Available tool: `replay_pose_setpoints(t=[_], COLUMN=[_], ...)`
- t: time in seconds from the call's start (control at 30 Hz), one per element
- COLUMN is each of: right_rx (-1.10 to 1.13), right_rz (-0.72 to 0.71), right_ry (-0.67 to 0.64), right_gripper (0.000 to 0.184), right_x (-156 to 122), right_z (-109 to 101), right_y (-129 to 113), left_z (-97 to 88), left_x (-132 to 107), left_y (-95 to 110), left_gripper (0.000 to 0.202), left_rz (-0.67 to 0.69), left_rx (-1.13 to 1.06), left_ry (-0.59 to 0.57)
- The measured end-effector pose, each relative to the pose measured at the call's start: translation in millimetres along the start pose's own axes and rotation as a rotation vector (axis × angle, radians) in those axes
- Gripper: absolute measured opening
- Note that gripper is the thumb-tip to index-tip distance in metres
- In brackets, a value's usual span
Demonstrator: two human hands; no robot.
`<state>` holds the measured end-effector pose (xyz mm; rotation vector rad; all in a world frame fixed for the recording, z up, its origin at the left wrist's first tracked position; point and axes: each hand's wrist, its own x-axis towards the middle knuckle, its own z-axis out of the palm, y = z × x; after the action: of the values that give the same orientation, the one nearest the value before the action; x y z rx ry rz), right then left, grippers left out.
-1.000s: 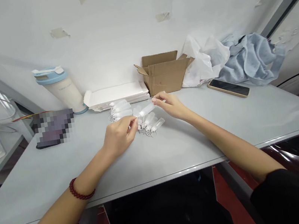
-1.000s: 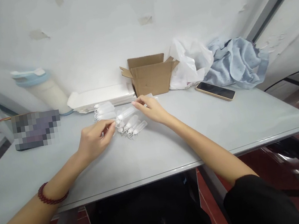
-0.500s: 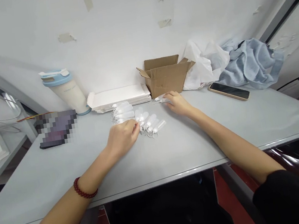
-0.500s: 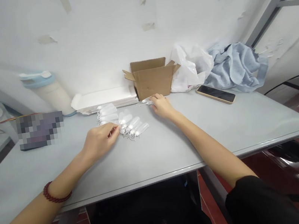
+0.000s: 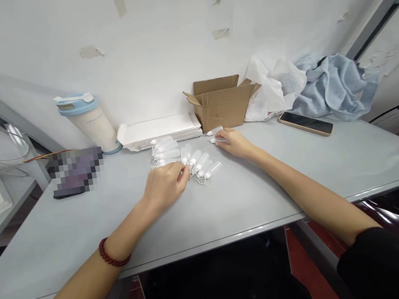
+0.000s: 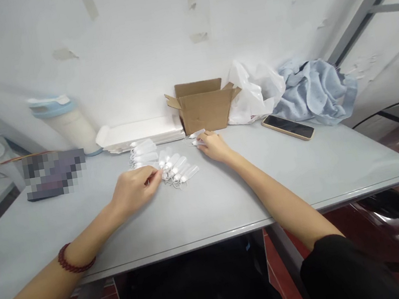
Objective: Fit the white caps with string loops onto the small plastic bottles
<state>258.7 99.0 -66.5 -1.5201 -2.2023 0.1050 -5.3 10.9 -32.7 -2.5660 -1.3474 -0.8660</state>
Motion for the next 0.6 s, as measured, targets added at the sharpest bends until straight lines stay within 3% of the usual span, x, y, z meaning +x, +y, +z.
replay_pose_setpoints(t=[0.17,0.33,0.47,0.6], right_rx=[0.141,0.422,0.671,0.829], right_rz=[-0.030,0.034,0.109,0.093], right_ry=[0.082,0.126,0.063,0.021], right_gripper=[0.023,0.023,0.025,0.026], right_x=[-2.1,-11.0,-18.7,-21.8], right_z=[-9.4,-30.3,-42.6,-47.5], right_y=[-16.6,-48.2,-68.9,-77.3], left_z=[-0.9,-2.9,-4.0,-4.3], left_x=[0.4,1.3,1.9,2.9], left_y=[0.6,2.2,3.0,4.1], left_gripper=[0.036,0.037,0.025,0.025], left_rz=[0.016,-0.006,-0.071,-0.128], left_rx=[-0.022,-0.079,-0.173,-0.260], left_ry=[0.049,0.102,0.108,0.080])
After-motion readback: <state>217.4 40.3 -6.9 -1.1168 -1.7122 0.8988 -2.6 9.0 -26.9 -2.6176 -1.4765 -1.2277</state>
